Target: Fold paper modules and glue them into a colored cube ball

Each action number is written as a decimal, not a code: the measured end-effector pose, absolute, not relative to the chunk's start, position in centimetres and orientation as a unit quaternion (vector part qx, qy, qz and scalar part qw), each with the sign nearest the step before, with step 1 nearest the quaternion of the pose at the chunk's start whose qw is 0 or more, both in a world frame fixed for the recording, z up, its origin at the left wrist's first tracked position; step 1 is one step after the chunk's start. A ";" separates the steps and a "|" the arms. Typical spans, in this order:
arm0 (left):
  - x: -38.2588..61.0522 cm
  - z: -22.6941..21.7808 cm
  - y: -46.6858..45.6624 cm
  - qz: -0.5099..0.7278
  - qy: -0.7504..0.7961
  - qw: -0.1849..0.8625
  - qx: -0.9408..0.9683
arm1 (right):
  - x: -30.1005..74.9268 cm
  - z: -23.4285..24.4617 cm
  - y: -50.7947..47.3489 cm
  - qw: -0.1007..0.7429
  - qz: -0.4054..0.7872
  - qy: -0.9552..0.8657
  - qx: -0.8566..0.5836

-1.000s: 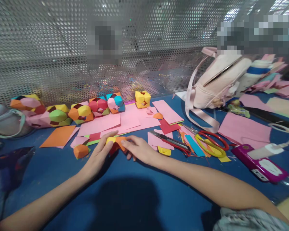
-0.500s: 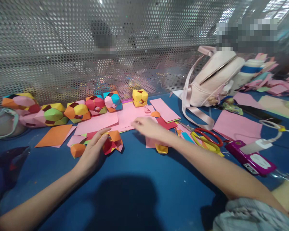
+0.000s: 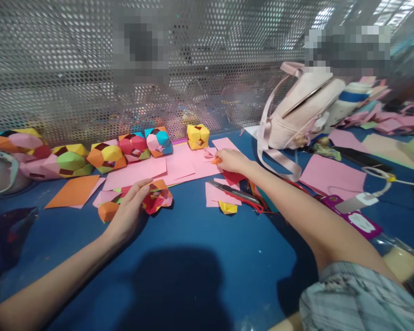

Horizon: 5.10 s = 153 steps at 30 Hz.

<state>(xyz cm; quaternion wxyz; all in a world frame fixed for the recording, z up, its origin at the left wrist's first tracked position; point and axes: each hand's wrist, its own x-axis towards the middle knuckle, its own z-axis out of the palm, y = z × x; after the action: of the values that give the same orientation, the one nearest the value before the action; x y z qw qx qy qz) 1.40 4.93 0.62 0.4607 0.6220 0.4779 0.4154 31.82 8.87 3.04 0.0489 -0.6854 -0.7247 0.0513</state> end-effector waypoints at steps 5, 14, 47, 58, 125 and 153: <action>1.2 0.8 5.2 0.379 0.458 0.419 0.687 | 30.5 5.1 6.5 0.168 0.118 -0.707 -0.676; 1.1 1.2 5.1 0.317 0.442 0.254 0.800 | 26.3 5.1 -1.4 0.205 0.344 -0.739 -0.542; 1.8 1.7 6.1 0.345 0.448 0.470 0.678 | 21.6 3.7 3.0 0.137 0.323 -0.810 -0.469; 3.5 1.6 3.2 0.378 0.461 0.537 0.597 | 21.0 2.5 1.8 0.190 0.258 -0.843 -0.432; 1.5 1.5 3.2 0.300 0.345 0.136 0.879 | 20.8 2.7 1.1 0.343 0.507 -0.590 -0.526; 7.6 0.1 0.9 0.059 0.095 0.033 0.993 | 25.5 5.7 0.3 0.296 0.291 -0.732 -0.540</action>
<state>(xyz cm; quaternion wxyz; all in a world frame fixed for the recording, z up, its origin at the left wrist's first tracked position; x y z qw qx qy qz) 7.56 0.93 0.10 0.0333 0.9932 0.0949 0.0589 25.52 0.31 5.68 0.2958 -0.5404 -0.7321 0.2907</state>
